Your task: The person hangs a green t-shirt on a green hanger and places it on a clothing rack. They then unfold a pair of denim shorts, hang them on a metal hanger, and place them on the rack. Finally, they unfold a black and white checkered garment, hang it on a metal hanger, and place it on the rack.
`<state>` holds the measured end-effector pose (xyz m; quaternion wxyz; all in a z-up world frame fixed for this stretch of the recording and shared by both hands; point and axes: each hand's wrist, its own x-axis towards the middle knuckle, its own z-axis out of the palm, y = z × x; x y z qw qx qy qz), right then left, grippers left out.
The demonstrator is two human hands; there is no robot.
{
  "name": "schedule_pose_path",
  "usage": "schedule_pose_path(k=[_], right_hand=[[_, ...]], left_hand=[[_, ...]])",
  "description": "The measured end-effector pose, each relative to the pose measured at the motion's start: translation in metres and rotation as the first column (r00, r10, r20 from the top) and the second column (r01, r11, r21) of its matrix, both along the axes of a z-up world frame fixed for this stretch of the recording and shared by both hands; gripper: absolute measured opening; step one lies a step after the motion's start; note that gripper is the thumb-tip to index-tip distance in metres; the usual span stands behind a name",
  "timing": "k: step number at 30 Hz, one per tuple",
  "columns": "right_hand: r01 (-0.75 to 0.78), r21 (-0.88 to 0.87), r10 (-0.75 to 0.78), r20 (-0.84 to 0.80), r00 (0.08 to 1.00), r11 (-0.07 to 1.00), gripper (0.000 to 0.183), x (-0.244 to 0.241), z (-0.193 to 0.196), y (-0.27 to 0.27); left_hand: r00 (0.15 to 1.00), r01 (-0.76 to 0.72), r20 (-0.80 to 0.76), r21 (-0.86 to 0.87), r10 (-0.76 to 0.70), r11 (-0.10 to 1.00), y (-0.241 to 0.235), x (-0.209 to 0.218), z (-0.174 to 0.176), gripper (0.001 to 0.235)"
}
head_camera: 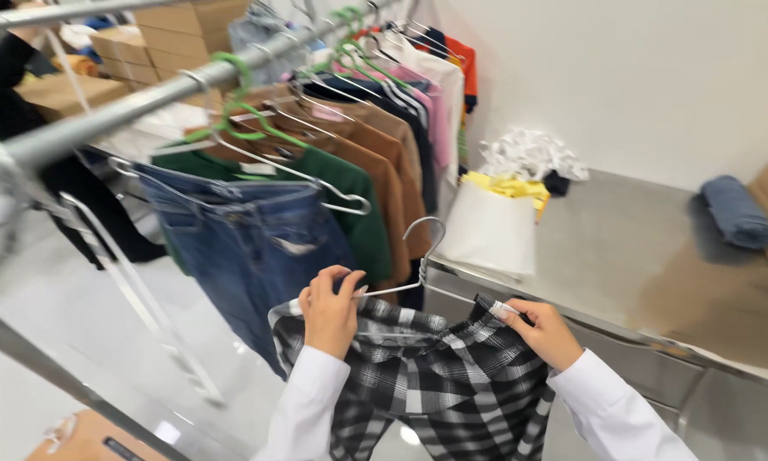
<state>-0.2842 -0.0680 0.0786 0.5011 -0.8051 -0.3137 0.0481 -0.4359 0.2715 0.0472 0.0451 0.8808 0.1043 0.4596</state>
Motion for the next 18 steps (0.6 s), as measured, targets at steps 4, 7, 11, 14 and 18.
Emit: schedule_pose_path(k=[4, 7, 11, 14, 18], right_hand=[[-0.044, 0.074, 0.047, -0.042, 0.998, 0.996, 0.02, -0.009, -0.004, 0.084], [-0.087, 0.124, 0.093, -0.038, 0.995, 0.988, 0.017, -0.017, 0.01, 0.136], [-0.102, 0.052, 0.102, 0.001, 0.995, 0.993, 0.018, -0.042, 0.042, 0.166], [-0.069, 0.005, 0.069, 0.025, 0.997, 0.998, 0.018, -0.033, 0.045, 0.17], [0.003, 0.029, -0.005, 0.061, 0.998, 1.0, 0.02, -0.002, 0.028, 0.183]], left_hand=[[0.989, -0.001, 0.144, -0.08, 0.012, 0.997, 0.045, -0.022, 0.026, 0.041], [0.972, 0.099, 0.213, 0.011, -0.099, 0.995, 0.083, -0.008, 0.03, 0.031], [0.941, 0.176, 0.295, -0.008, -0.166, 0.984, 0.118, 0.005, 0.03, 0.009], [0.939, 0.143, 0.325, -0.077, -0.111, 0.987, 0.139, 0.008, 0.04, 0.017], [0.947, 0.001, 0.318, -0.129, 0.04, 0.992, 0.163, 0.014, 0.048, 0.022]])
